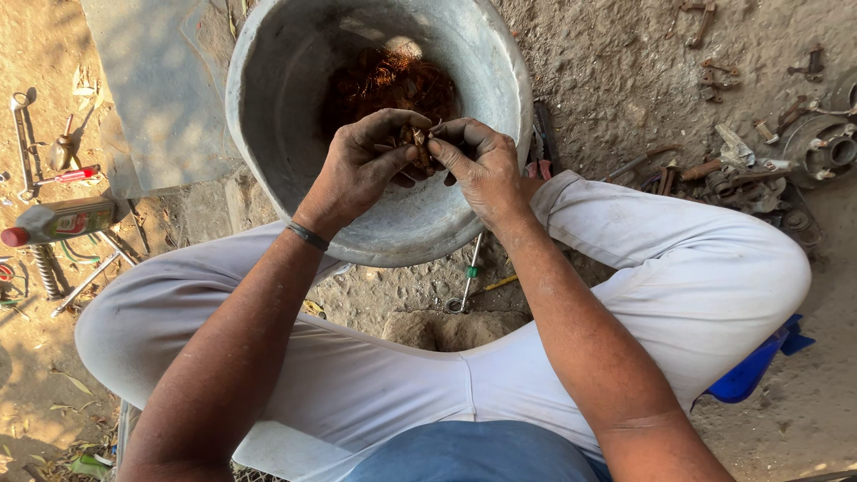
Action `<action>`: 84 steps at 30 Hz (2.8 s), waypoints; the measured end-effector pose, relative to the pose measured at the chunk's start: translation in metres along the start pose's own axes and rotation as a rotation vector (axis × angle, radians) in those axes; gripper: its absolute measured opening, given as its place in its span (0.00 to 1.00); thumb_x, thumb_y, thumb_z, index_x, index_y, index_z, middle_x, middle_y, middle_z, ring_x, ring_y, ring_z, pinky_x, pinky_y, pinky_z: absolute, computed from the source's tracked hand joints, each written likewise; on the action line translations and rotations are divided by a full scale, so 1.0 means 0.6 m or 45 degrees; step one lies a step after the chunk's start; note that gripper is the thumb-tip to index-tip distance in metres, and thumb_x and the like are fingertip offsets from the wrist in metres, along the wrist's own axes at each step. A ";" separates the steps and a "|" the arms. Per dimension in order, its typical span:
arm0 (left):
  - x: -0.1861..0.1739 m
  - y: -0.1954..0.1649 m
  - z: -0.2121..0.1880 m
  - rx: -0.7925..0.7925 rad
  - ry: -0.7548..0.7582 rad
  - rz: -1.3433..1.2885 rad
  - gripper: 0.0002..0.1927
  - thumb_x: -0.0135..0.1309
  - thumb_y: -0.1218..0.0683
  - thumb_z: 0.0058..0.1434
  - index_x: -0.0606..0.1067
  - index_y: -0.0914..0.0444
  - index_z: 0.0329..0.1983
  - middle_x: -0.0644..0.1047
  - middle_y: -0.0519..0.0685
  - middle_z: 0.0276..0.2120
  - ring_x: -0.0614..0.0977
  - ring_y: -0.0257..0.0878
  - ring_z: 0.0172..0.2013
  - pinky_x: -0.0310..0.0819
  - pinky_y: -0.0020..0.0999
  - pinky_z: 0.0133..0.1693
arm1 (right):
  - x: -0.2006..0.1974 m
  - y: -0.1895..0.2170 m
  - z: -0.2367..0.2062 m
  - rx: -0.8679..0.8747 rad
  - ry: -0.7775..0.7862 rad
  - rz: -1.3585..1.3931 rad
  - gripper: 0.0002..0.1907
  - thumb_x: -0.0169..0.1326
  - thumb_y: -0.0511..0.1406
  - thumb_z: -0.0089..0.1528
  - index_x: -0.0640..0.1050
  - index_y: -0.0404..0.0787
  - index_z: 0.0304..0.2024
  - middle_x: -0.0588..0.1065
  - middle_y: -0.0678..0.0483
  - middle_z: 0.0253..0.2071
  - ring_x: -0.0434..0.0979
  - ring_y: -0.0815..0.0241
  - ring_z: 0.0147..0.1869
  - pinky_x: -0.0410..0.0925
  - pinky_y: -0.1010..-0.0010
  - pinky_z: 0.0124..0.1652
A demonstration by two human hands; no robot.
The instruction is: The person sits on the ground and uses pliers to pull copper wire from a metal part, placing the wire into a metal basin. The person then uses a hammer to break apart a larger metal component on a stone block, separating the copper wire from the metal casing.
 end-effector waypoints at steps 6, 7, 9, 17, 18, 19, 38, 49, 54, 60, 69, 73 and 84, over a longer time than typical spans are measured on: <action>0.003 0.005 -0.002 0.043 0.033 -0.279 0.14 0.54 0.62 0.70 0.74 0.67 0.58 0.82 0.51 0.46 0.85 0.35 0.45 0.87 0.35 0.50 | 0.001 0.010 -0.005 -0.148 -0.012 -0.035 0.07 0.60 0.34 0.68 0.81 0.39 0.47 0.80 0.57 0.42 0.79 0.70 0.42 0.76 0.76 0.41; 0.005 0.012 -0.003 0.007 0.028 -0.318 0.14 0.53 0.62 0.70 0.74 0.67 0.57 0.81 0.51 0.45 0.85 0.35 0.43 0.87 0.35 0.49 | 0.002 0.009 -0.005 -0.141 -0.027 -0.029 0.07 0.59 0.33 0.68 0.81 0.39 0.48 0.80 0.58 0.42 0.80 0.70 0.44 0.77 0.76 0.45; 0.006 0.013 -0.003 0.046 -0.010 -0.099 0.13 0.58 0.61 0.68 0.73 0.68 0.54 0.80 0.51 0.45 0.84 0.35 0.44 0.87 0.35 0.49 | 0.006 0.021 -0.008 -0.234 -0.053 -0.151 0.06 0.60 0.31 0.67 0.80 0.38 0.47 0.80 0.56 0.44 0.81 0.68 0.48 0.78 0.75 0.49; -0.003 0.039 0.006 -0.071 -0.173 -0.069 0.11 0.57 0.55 0.68 0.75 0.67 0.48 0.82 0.50 0.36 0.86 0.33 0.35 0.88 0.31 0.37 | 0.017 0.032 -0.014 -0.193 -0.043 -0.202 0.12 0.60 0.27 0.66 0.79 0.38 0.51 0.80 0.54 0.48 0.81 0.68 0.52 0.77 0.75 0.53; -0.006 0.043 0.004 -0.092 -0.176 -0.101 0.11 0.56 0.55 0.69 0.74 0.67 0.48 0.82 0.50 0.35 0.86 0.33 0.34 0.88 0.31 0.35 | 0.017 0.032 -0.014 -0.186 -0.026 -0.222 0.12 0.60 0.26 0.65 0.78 0.38 0.51 0.80 0.54 0.48 0.81 0.67 0.53 0.77 0.75 0.54; -0.008 0.047 0.003 -0.116 -0.178 -0.133 0.11 0.55 0.55 0.69 0.74 0.67 0.47 0.82 0.49 0.35 0.86 0.33 0.33 0.88 0.31 0.33 | 0.018 0.031 -0.014 -0.176 -0.012 -0.240 0.13 0.60 0.26 0.65 0.78 0.38 0.51 0.79 0.53 0.49 0.81 0.67 0.53 0.78 0.75 0.54; -0.013 0.020 0.000 0.010 -0.214 0.062 0.17 0.61 0.50 0.68 0.75 0.67 0.51 0.81 0.50 0.36 0.83 0.31 0.34 0.83 0.27 0.33 | 0.031 0.046 -0.025 -0.289 0.172 -0.130 0.11 0.55 0.29 0.68 0.78 0.37 0.53 0.79 0.55 0.44 0.80 0.67 0.49 0.76 0.75 0.51; 0.006 0.002 -0.001 0.084 -0.025 0.156 0.24 0.62 0.62 0.61 0.72 0.64 0.61 0.77 0.49 0.46 0.80 0.32 0.45 0.85 0.30 0.48 | 0.003 -0.011 -0.010 0.018 0.083 0.005 0.11 0.53 0.36 0.71 0.82 0.34 0.46 0.79 0.54 0.33 0.78 0.68 0.36 0.74 0.75 0.35; 0.001 0.003 -0.004 0.070 -0.088 0.061 0.29 0.55 0.67 0.61 0.66 0.63 0.66 0.75 0.48 0.49 0.79 0.34 0.48 0.83 0.32 0.52 | -0.004 -0.014 -0.008 -0.008 0.058 0.041 0.11 0.53 0.36 0.71 0.81 0.34 0.47 0.80 0.54 0.34 0.78 0.69 0.37 0.74 0.76 0.38; -0.008 0.023 -0.001 -0.003 -0.124 0.087 0.24 0.59 0.64 0.64 0.70 0.64 0.64 0.78 0.52 0.51 0.82 0.37 0.51 0.83 0.35 0.55 | 0.004 -0.011 -0.009 -0.026 0.087 0.003 0.11 0.54 0.37 0.70 0.80 0.35 0.46 0.79 0.54 0.35 0.80 0.68 0.38 0.75 0.75 0.39; 0.005 0.028 0.000 -0.073 -0.065 0.048 0.24 0.56 0.63 0.62 0.70 0.67 0.62 0.80 0.52 0.48 0.84 0.36 0.44 0.87 0.32 0.45 | 0.006 -0.001 -0.011 -0.172 -0.016 -0.262 0.11 0.60 0.39 0.68 0.80 0.37 0.45 0.80 0.55 0.36 0.79 0.69 0.38 0.75 0.76 0.38; 0.002 0.034 -0.001 -0.105 -0.042 -0.083 0.24 0.48 0.65 0.61 0.71 0.68 0.63 0.80 0.53 0.43 0.84 0.36 0.37 0.86 0.33 0.38 | 0.001 -0.014 -0.008 -0.078 -0.014 -0.180 0.10 0.57 0.39 0.69 0.80 0.37 0.45 0.79 0.55 0.32 0.77 0.69 0.34 0.73 0.76 0.34; -0.001 0.018 -0.009 -0.053 0.018 -0.360 0.24 0.45 0.64 0.61 0.70 0.67 0.62 0.79 0.51 0.48 0.83 0.37 0.45 0.85 0.36 0.48 | -0.001 -0.020 -0.015 0.101 0.002 0.411 0.10 0.55 0.38 0.70 0.80 0.37 0.45 0.79 0.53 0.32 0.80 0.63 0.34 0.75 0.70 0.33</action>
Point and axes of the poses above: each hand's wrist, its own z-axis towards the middle knuckle, its own x-axis out of the palm, y = z × x, the point moved 8 cm from there along z, towards the middle knuckle
